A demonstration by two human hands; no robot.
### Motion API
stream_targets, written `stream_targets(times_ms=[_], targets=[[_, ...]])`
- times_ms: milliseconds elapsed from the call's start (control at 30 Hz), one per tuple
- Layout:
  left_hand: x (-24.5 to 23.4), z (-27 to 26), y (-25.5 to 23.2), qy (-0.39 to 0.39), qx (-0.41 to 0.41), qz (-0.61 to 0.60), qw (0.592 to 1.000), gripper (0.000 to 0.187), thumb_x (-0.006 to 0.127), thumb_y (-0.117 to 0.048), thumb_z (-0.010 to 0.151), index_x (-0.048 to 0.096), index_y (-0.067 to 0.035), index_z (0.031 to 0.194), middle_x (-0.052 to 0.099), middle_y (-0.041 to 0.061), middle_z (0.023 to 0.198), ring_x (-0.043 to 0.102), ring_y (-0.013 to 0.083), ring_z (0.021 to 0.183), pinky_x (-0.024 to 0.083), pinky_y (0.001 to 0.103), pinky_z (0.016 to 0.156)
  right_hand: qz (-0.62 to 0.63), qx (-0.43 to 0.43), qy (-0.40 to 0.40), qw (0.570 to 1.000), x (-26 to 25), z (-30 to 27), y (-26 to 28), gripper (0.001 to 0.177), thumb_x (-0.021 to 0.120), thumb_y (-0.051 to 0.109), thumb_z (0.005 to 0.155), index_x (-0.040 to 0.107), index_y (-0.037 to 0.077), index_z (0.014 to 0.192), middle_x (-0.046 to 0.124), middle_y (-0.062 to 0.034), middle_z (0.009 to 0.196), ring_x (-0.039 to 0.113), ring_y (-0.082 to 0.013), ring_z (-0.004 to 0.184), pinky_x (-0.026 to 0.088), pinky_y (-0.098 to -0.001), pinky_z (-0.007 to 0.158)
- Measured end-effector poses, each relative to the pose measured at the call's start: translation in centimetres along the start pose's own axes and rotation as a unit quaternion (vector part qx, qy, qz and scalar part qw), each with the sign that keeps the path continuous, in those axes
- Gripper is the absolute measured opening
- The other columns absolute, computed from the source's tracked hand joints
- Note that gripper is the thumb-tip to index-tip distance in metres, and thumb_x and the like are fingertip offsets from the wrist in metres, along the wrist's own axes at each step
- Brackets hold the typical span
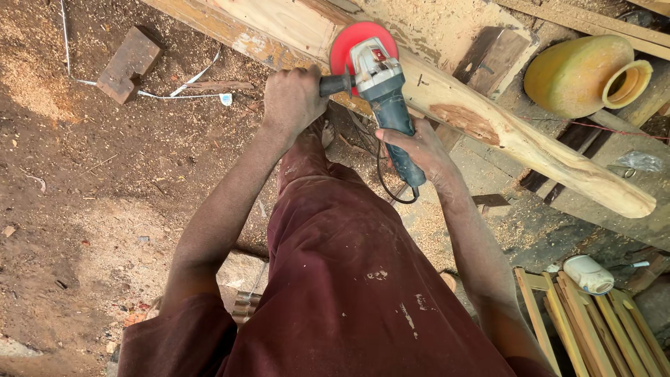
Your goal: The person uses an angle grinder with a sanding disc to smooth the surface of a long wooden plank. The person moves the tool back and forth along the plank's length, generating wood dust.
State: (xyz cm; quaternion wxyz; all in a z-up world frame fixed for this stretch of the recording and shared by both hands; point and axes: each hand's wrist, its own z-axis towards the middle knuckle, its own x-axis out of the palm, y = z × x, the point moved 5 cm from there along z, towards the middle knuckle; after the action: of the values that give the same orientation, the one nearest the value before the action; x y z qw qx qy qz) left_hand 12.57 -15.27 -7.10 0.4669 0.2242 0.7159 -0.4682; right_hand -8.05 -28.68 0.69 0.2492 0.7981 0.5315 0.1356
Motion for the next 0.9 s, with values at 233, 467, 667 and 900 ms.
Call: stream_targets(times_ms=[233,467,667,900], targets=[[0.9,0.3,-1.2,0.013,0.005,0.008,1.000,0.018,0.076,-0.021,0.082,0.066,-0.007,0.084,0.065,0.007,0.062,0.066,0.0187,0.050,0.057,0.037,0.050,0.001,0.001,-0.060,0.998,-0.3,-1.6,0.4,0.053,0.082,0.033,0.081,0.061,0.000,0.117,0.067,-0.0057,0.075,0.066,-0.0127,0.059,0.057,-0.0295,0.053],[1.6,-3.0,0.4,0.052,-0.004,-0.004,0.999,0.021,0.071,-0.027,0.094,0.067,-0.008,0.086,0.063,0.004,0.057,0.062,0.0139,0.045,0.052,0.035,0.043,-0.038,-0.014,-0.044,0.998,1.4,-1.3,-2.5,0.056,0.083,0.033,0.081,0.059,-0.002,0.118,0.069,-0.0105,0.075,0.068,-0.0166,0.058,0.056,-0.0323,0.054],[6.7,-0.6,-7.6,0.158,0.060,0.000,0.986,0.009,0.064,-0.013,0.089,0.067,-0.008,0.082,0.062,0.002,0.059,0.060,0.0118,0.044,0.050,0.033,0.039,0.028,-0.024,-0.105,0.994,-2.3,-5.3,-9.6,0.048,0.078,0.036,0.085,0.060,0.000,0.112,0.067,-0.0087,0.075,0.068,-0.0172,0.060,0.060,-0.0320,0.056],[6.7,0.3,-15.1,0.039,0.173,0.015,0.984,0.007,0.069,-0.013,0.083,0.065,-0.007,0.085,0.065,0.005,0.068,0.065,0.0135,0.054,0.054,0.030,0.047,0.133,0.044,-0.173,0.975,-5.4,-8.8,-12.0,0.042,0.077,0.031,0.085,0.062,-0.003,0.106,0.068,-0.0095,0.074,0.069,-0.0188,0.061,0.058,-0.0314,0.058]])
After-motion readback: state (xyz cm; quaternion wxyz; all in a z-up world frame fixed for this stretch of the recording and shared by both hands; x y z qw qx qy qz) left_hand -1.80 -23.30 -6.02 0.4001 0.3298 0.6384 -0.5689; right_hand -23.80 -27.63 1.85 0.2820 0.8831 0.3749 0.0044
